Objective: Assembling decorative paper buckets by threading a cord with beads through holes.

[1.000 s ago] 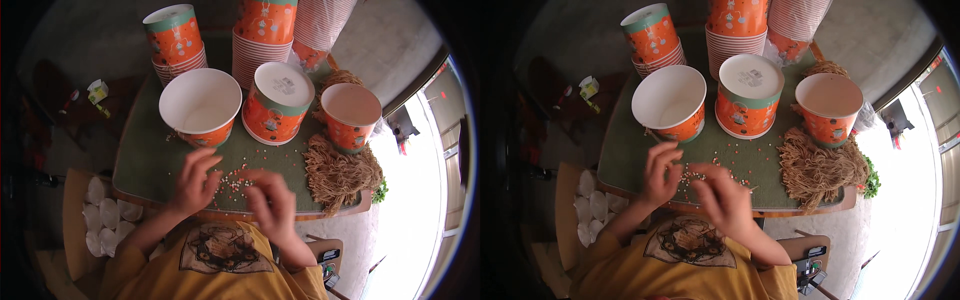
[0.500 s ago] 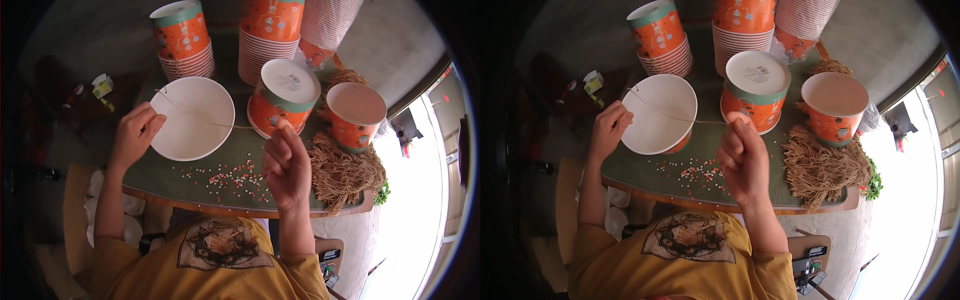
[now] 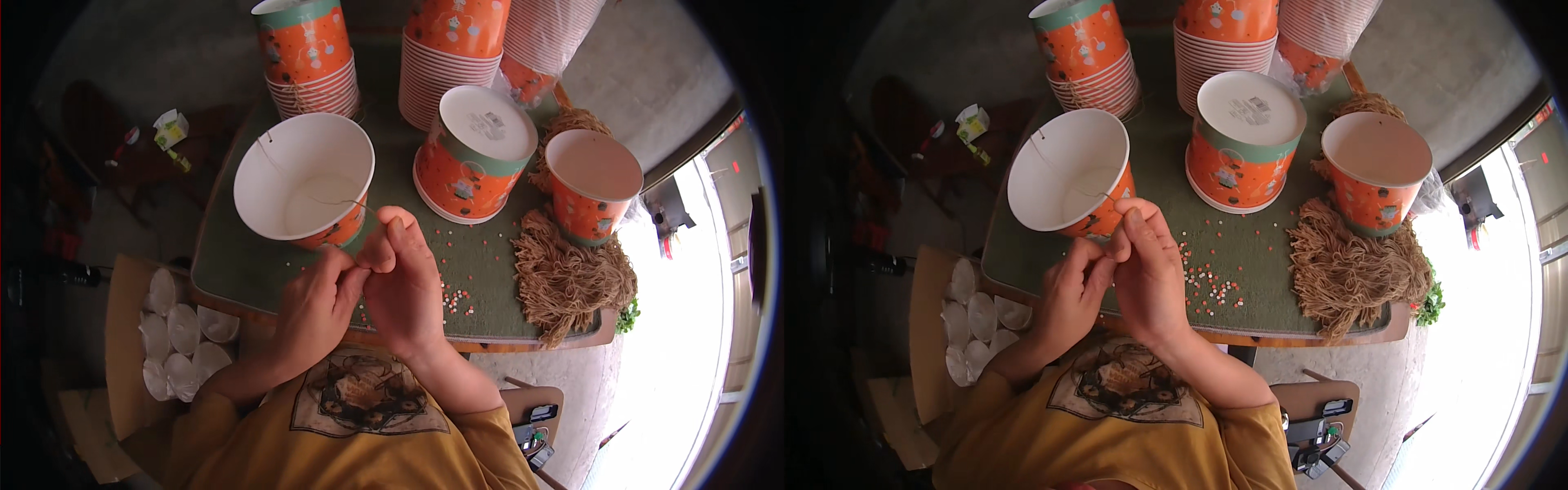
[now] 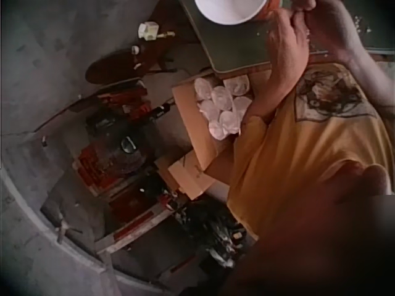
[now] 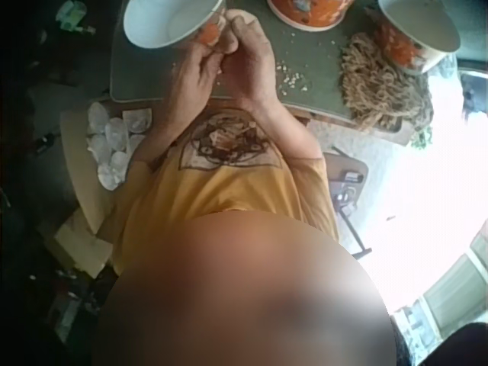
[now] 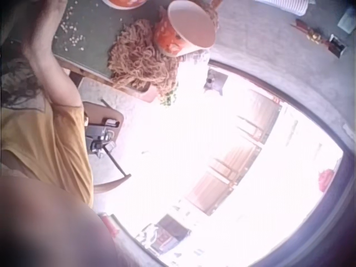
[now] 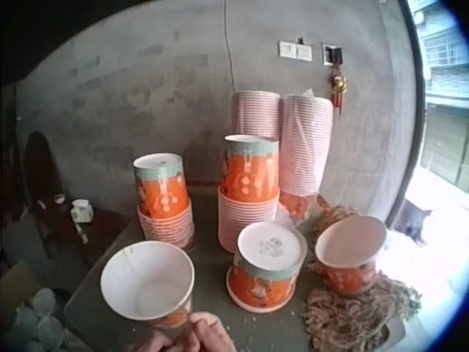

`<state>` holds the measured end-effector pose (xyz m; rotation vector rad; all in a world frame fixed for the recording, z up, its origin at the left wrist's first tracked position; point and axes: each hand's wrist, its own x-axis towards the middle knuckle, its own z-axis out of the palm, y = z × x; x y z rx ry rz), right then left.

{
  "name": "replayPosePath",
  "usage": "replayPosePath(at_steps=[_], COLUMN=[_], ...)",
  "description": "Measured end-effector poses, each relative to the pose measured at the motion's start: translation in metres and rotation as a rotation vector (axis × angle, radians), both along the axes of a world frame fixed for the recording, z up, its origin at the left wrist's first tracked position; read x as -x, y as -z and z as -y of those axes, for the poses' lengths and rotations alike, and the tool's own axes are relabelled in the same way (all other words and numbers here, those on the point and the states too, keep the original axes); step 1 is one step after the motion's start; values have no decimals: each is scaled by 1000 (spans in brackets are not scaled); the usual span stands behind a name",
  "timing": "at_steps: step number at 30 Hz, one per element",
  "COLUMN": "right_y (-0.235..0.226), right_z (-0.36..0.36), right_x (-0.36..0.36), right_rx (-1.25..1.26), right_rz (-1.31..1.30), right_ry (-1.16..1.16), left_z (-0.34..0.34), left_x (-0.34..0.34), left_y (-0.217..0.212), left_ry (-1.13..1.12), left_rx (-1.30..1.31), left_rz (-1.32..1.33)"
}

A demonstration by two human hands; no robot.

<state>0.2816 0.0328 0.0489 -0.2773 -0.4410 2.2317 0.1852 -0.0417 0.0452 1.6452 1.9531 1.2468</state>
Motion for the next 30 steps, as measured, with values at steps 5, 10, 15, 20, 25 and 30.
replayPosePath(at_steps=[5, 10, 15, 20, 25, 30], right_y=[14, 40, 48, 30, 27, 36], right_z=[-4, -13, -24, -10, -2, -13], right_x=[-10, -22, -45, -41, -39, -40], right_rx=[-54, -656, -964, -582, -617, -666], right_rz=[76, 585, 875, 439, 514, 509], right_ry=[53, 231, 208, -30, 55, 166], left_z=[-1, 5, 5, 0, 4, 7], left_x=[-4, 4, 14, 5, -6, 1], left_y=[12, 15, -7, 28, 9, 7], left_ry=[69, 190, 284, 211, 283, 321], left_rx=[26, 167, 534, -67, 372, 454], left_rz=[-47, 263, 774, 474, 822, 696])
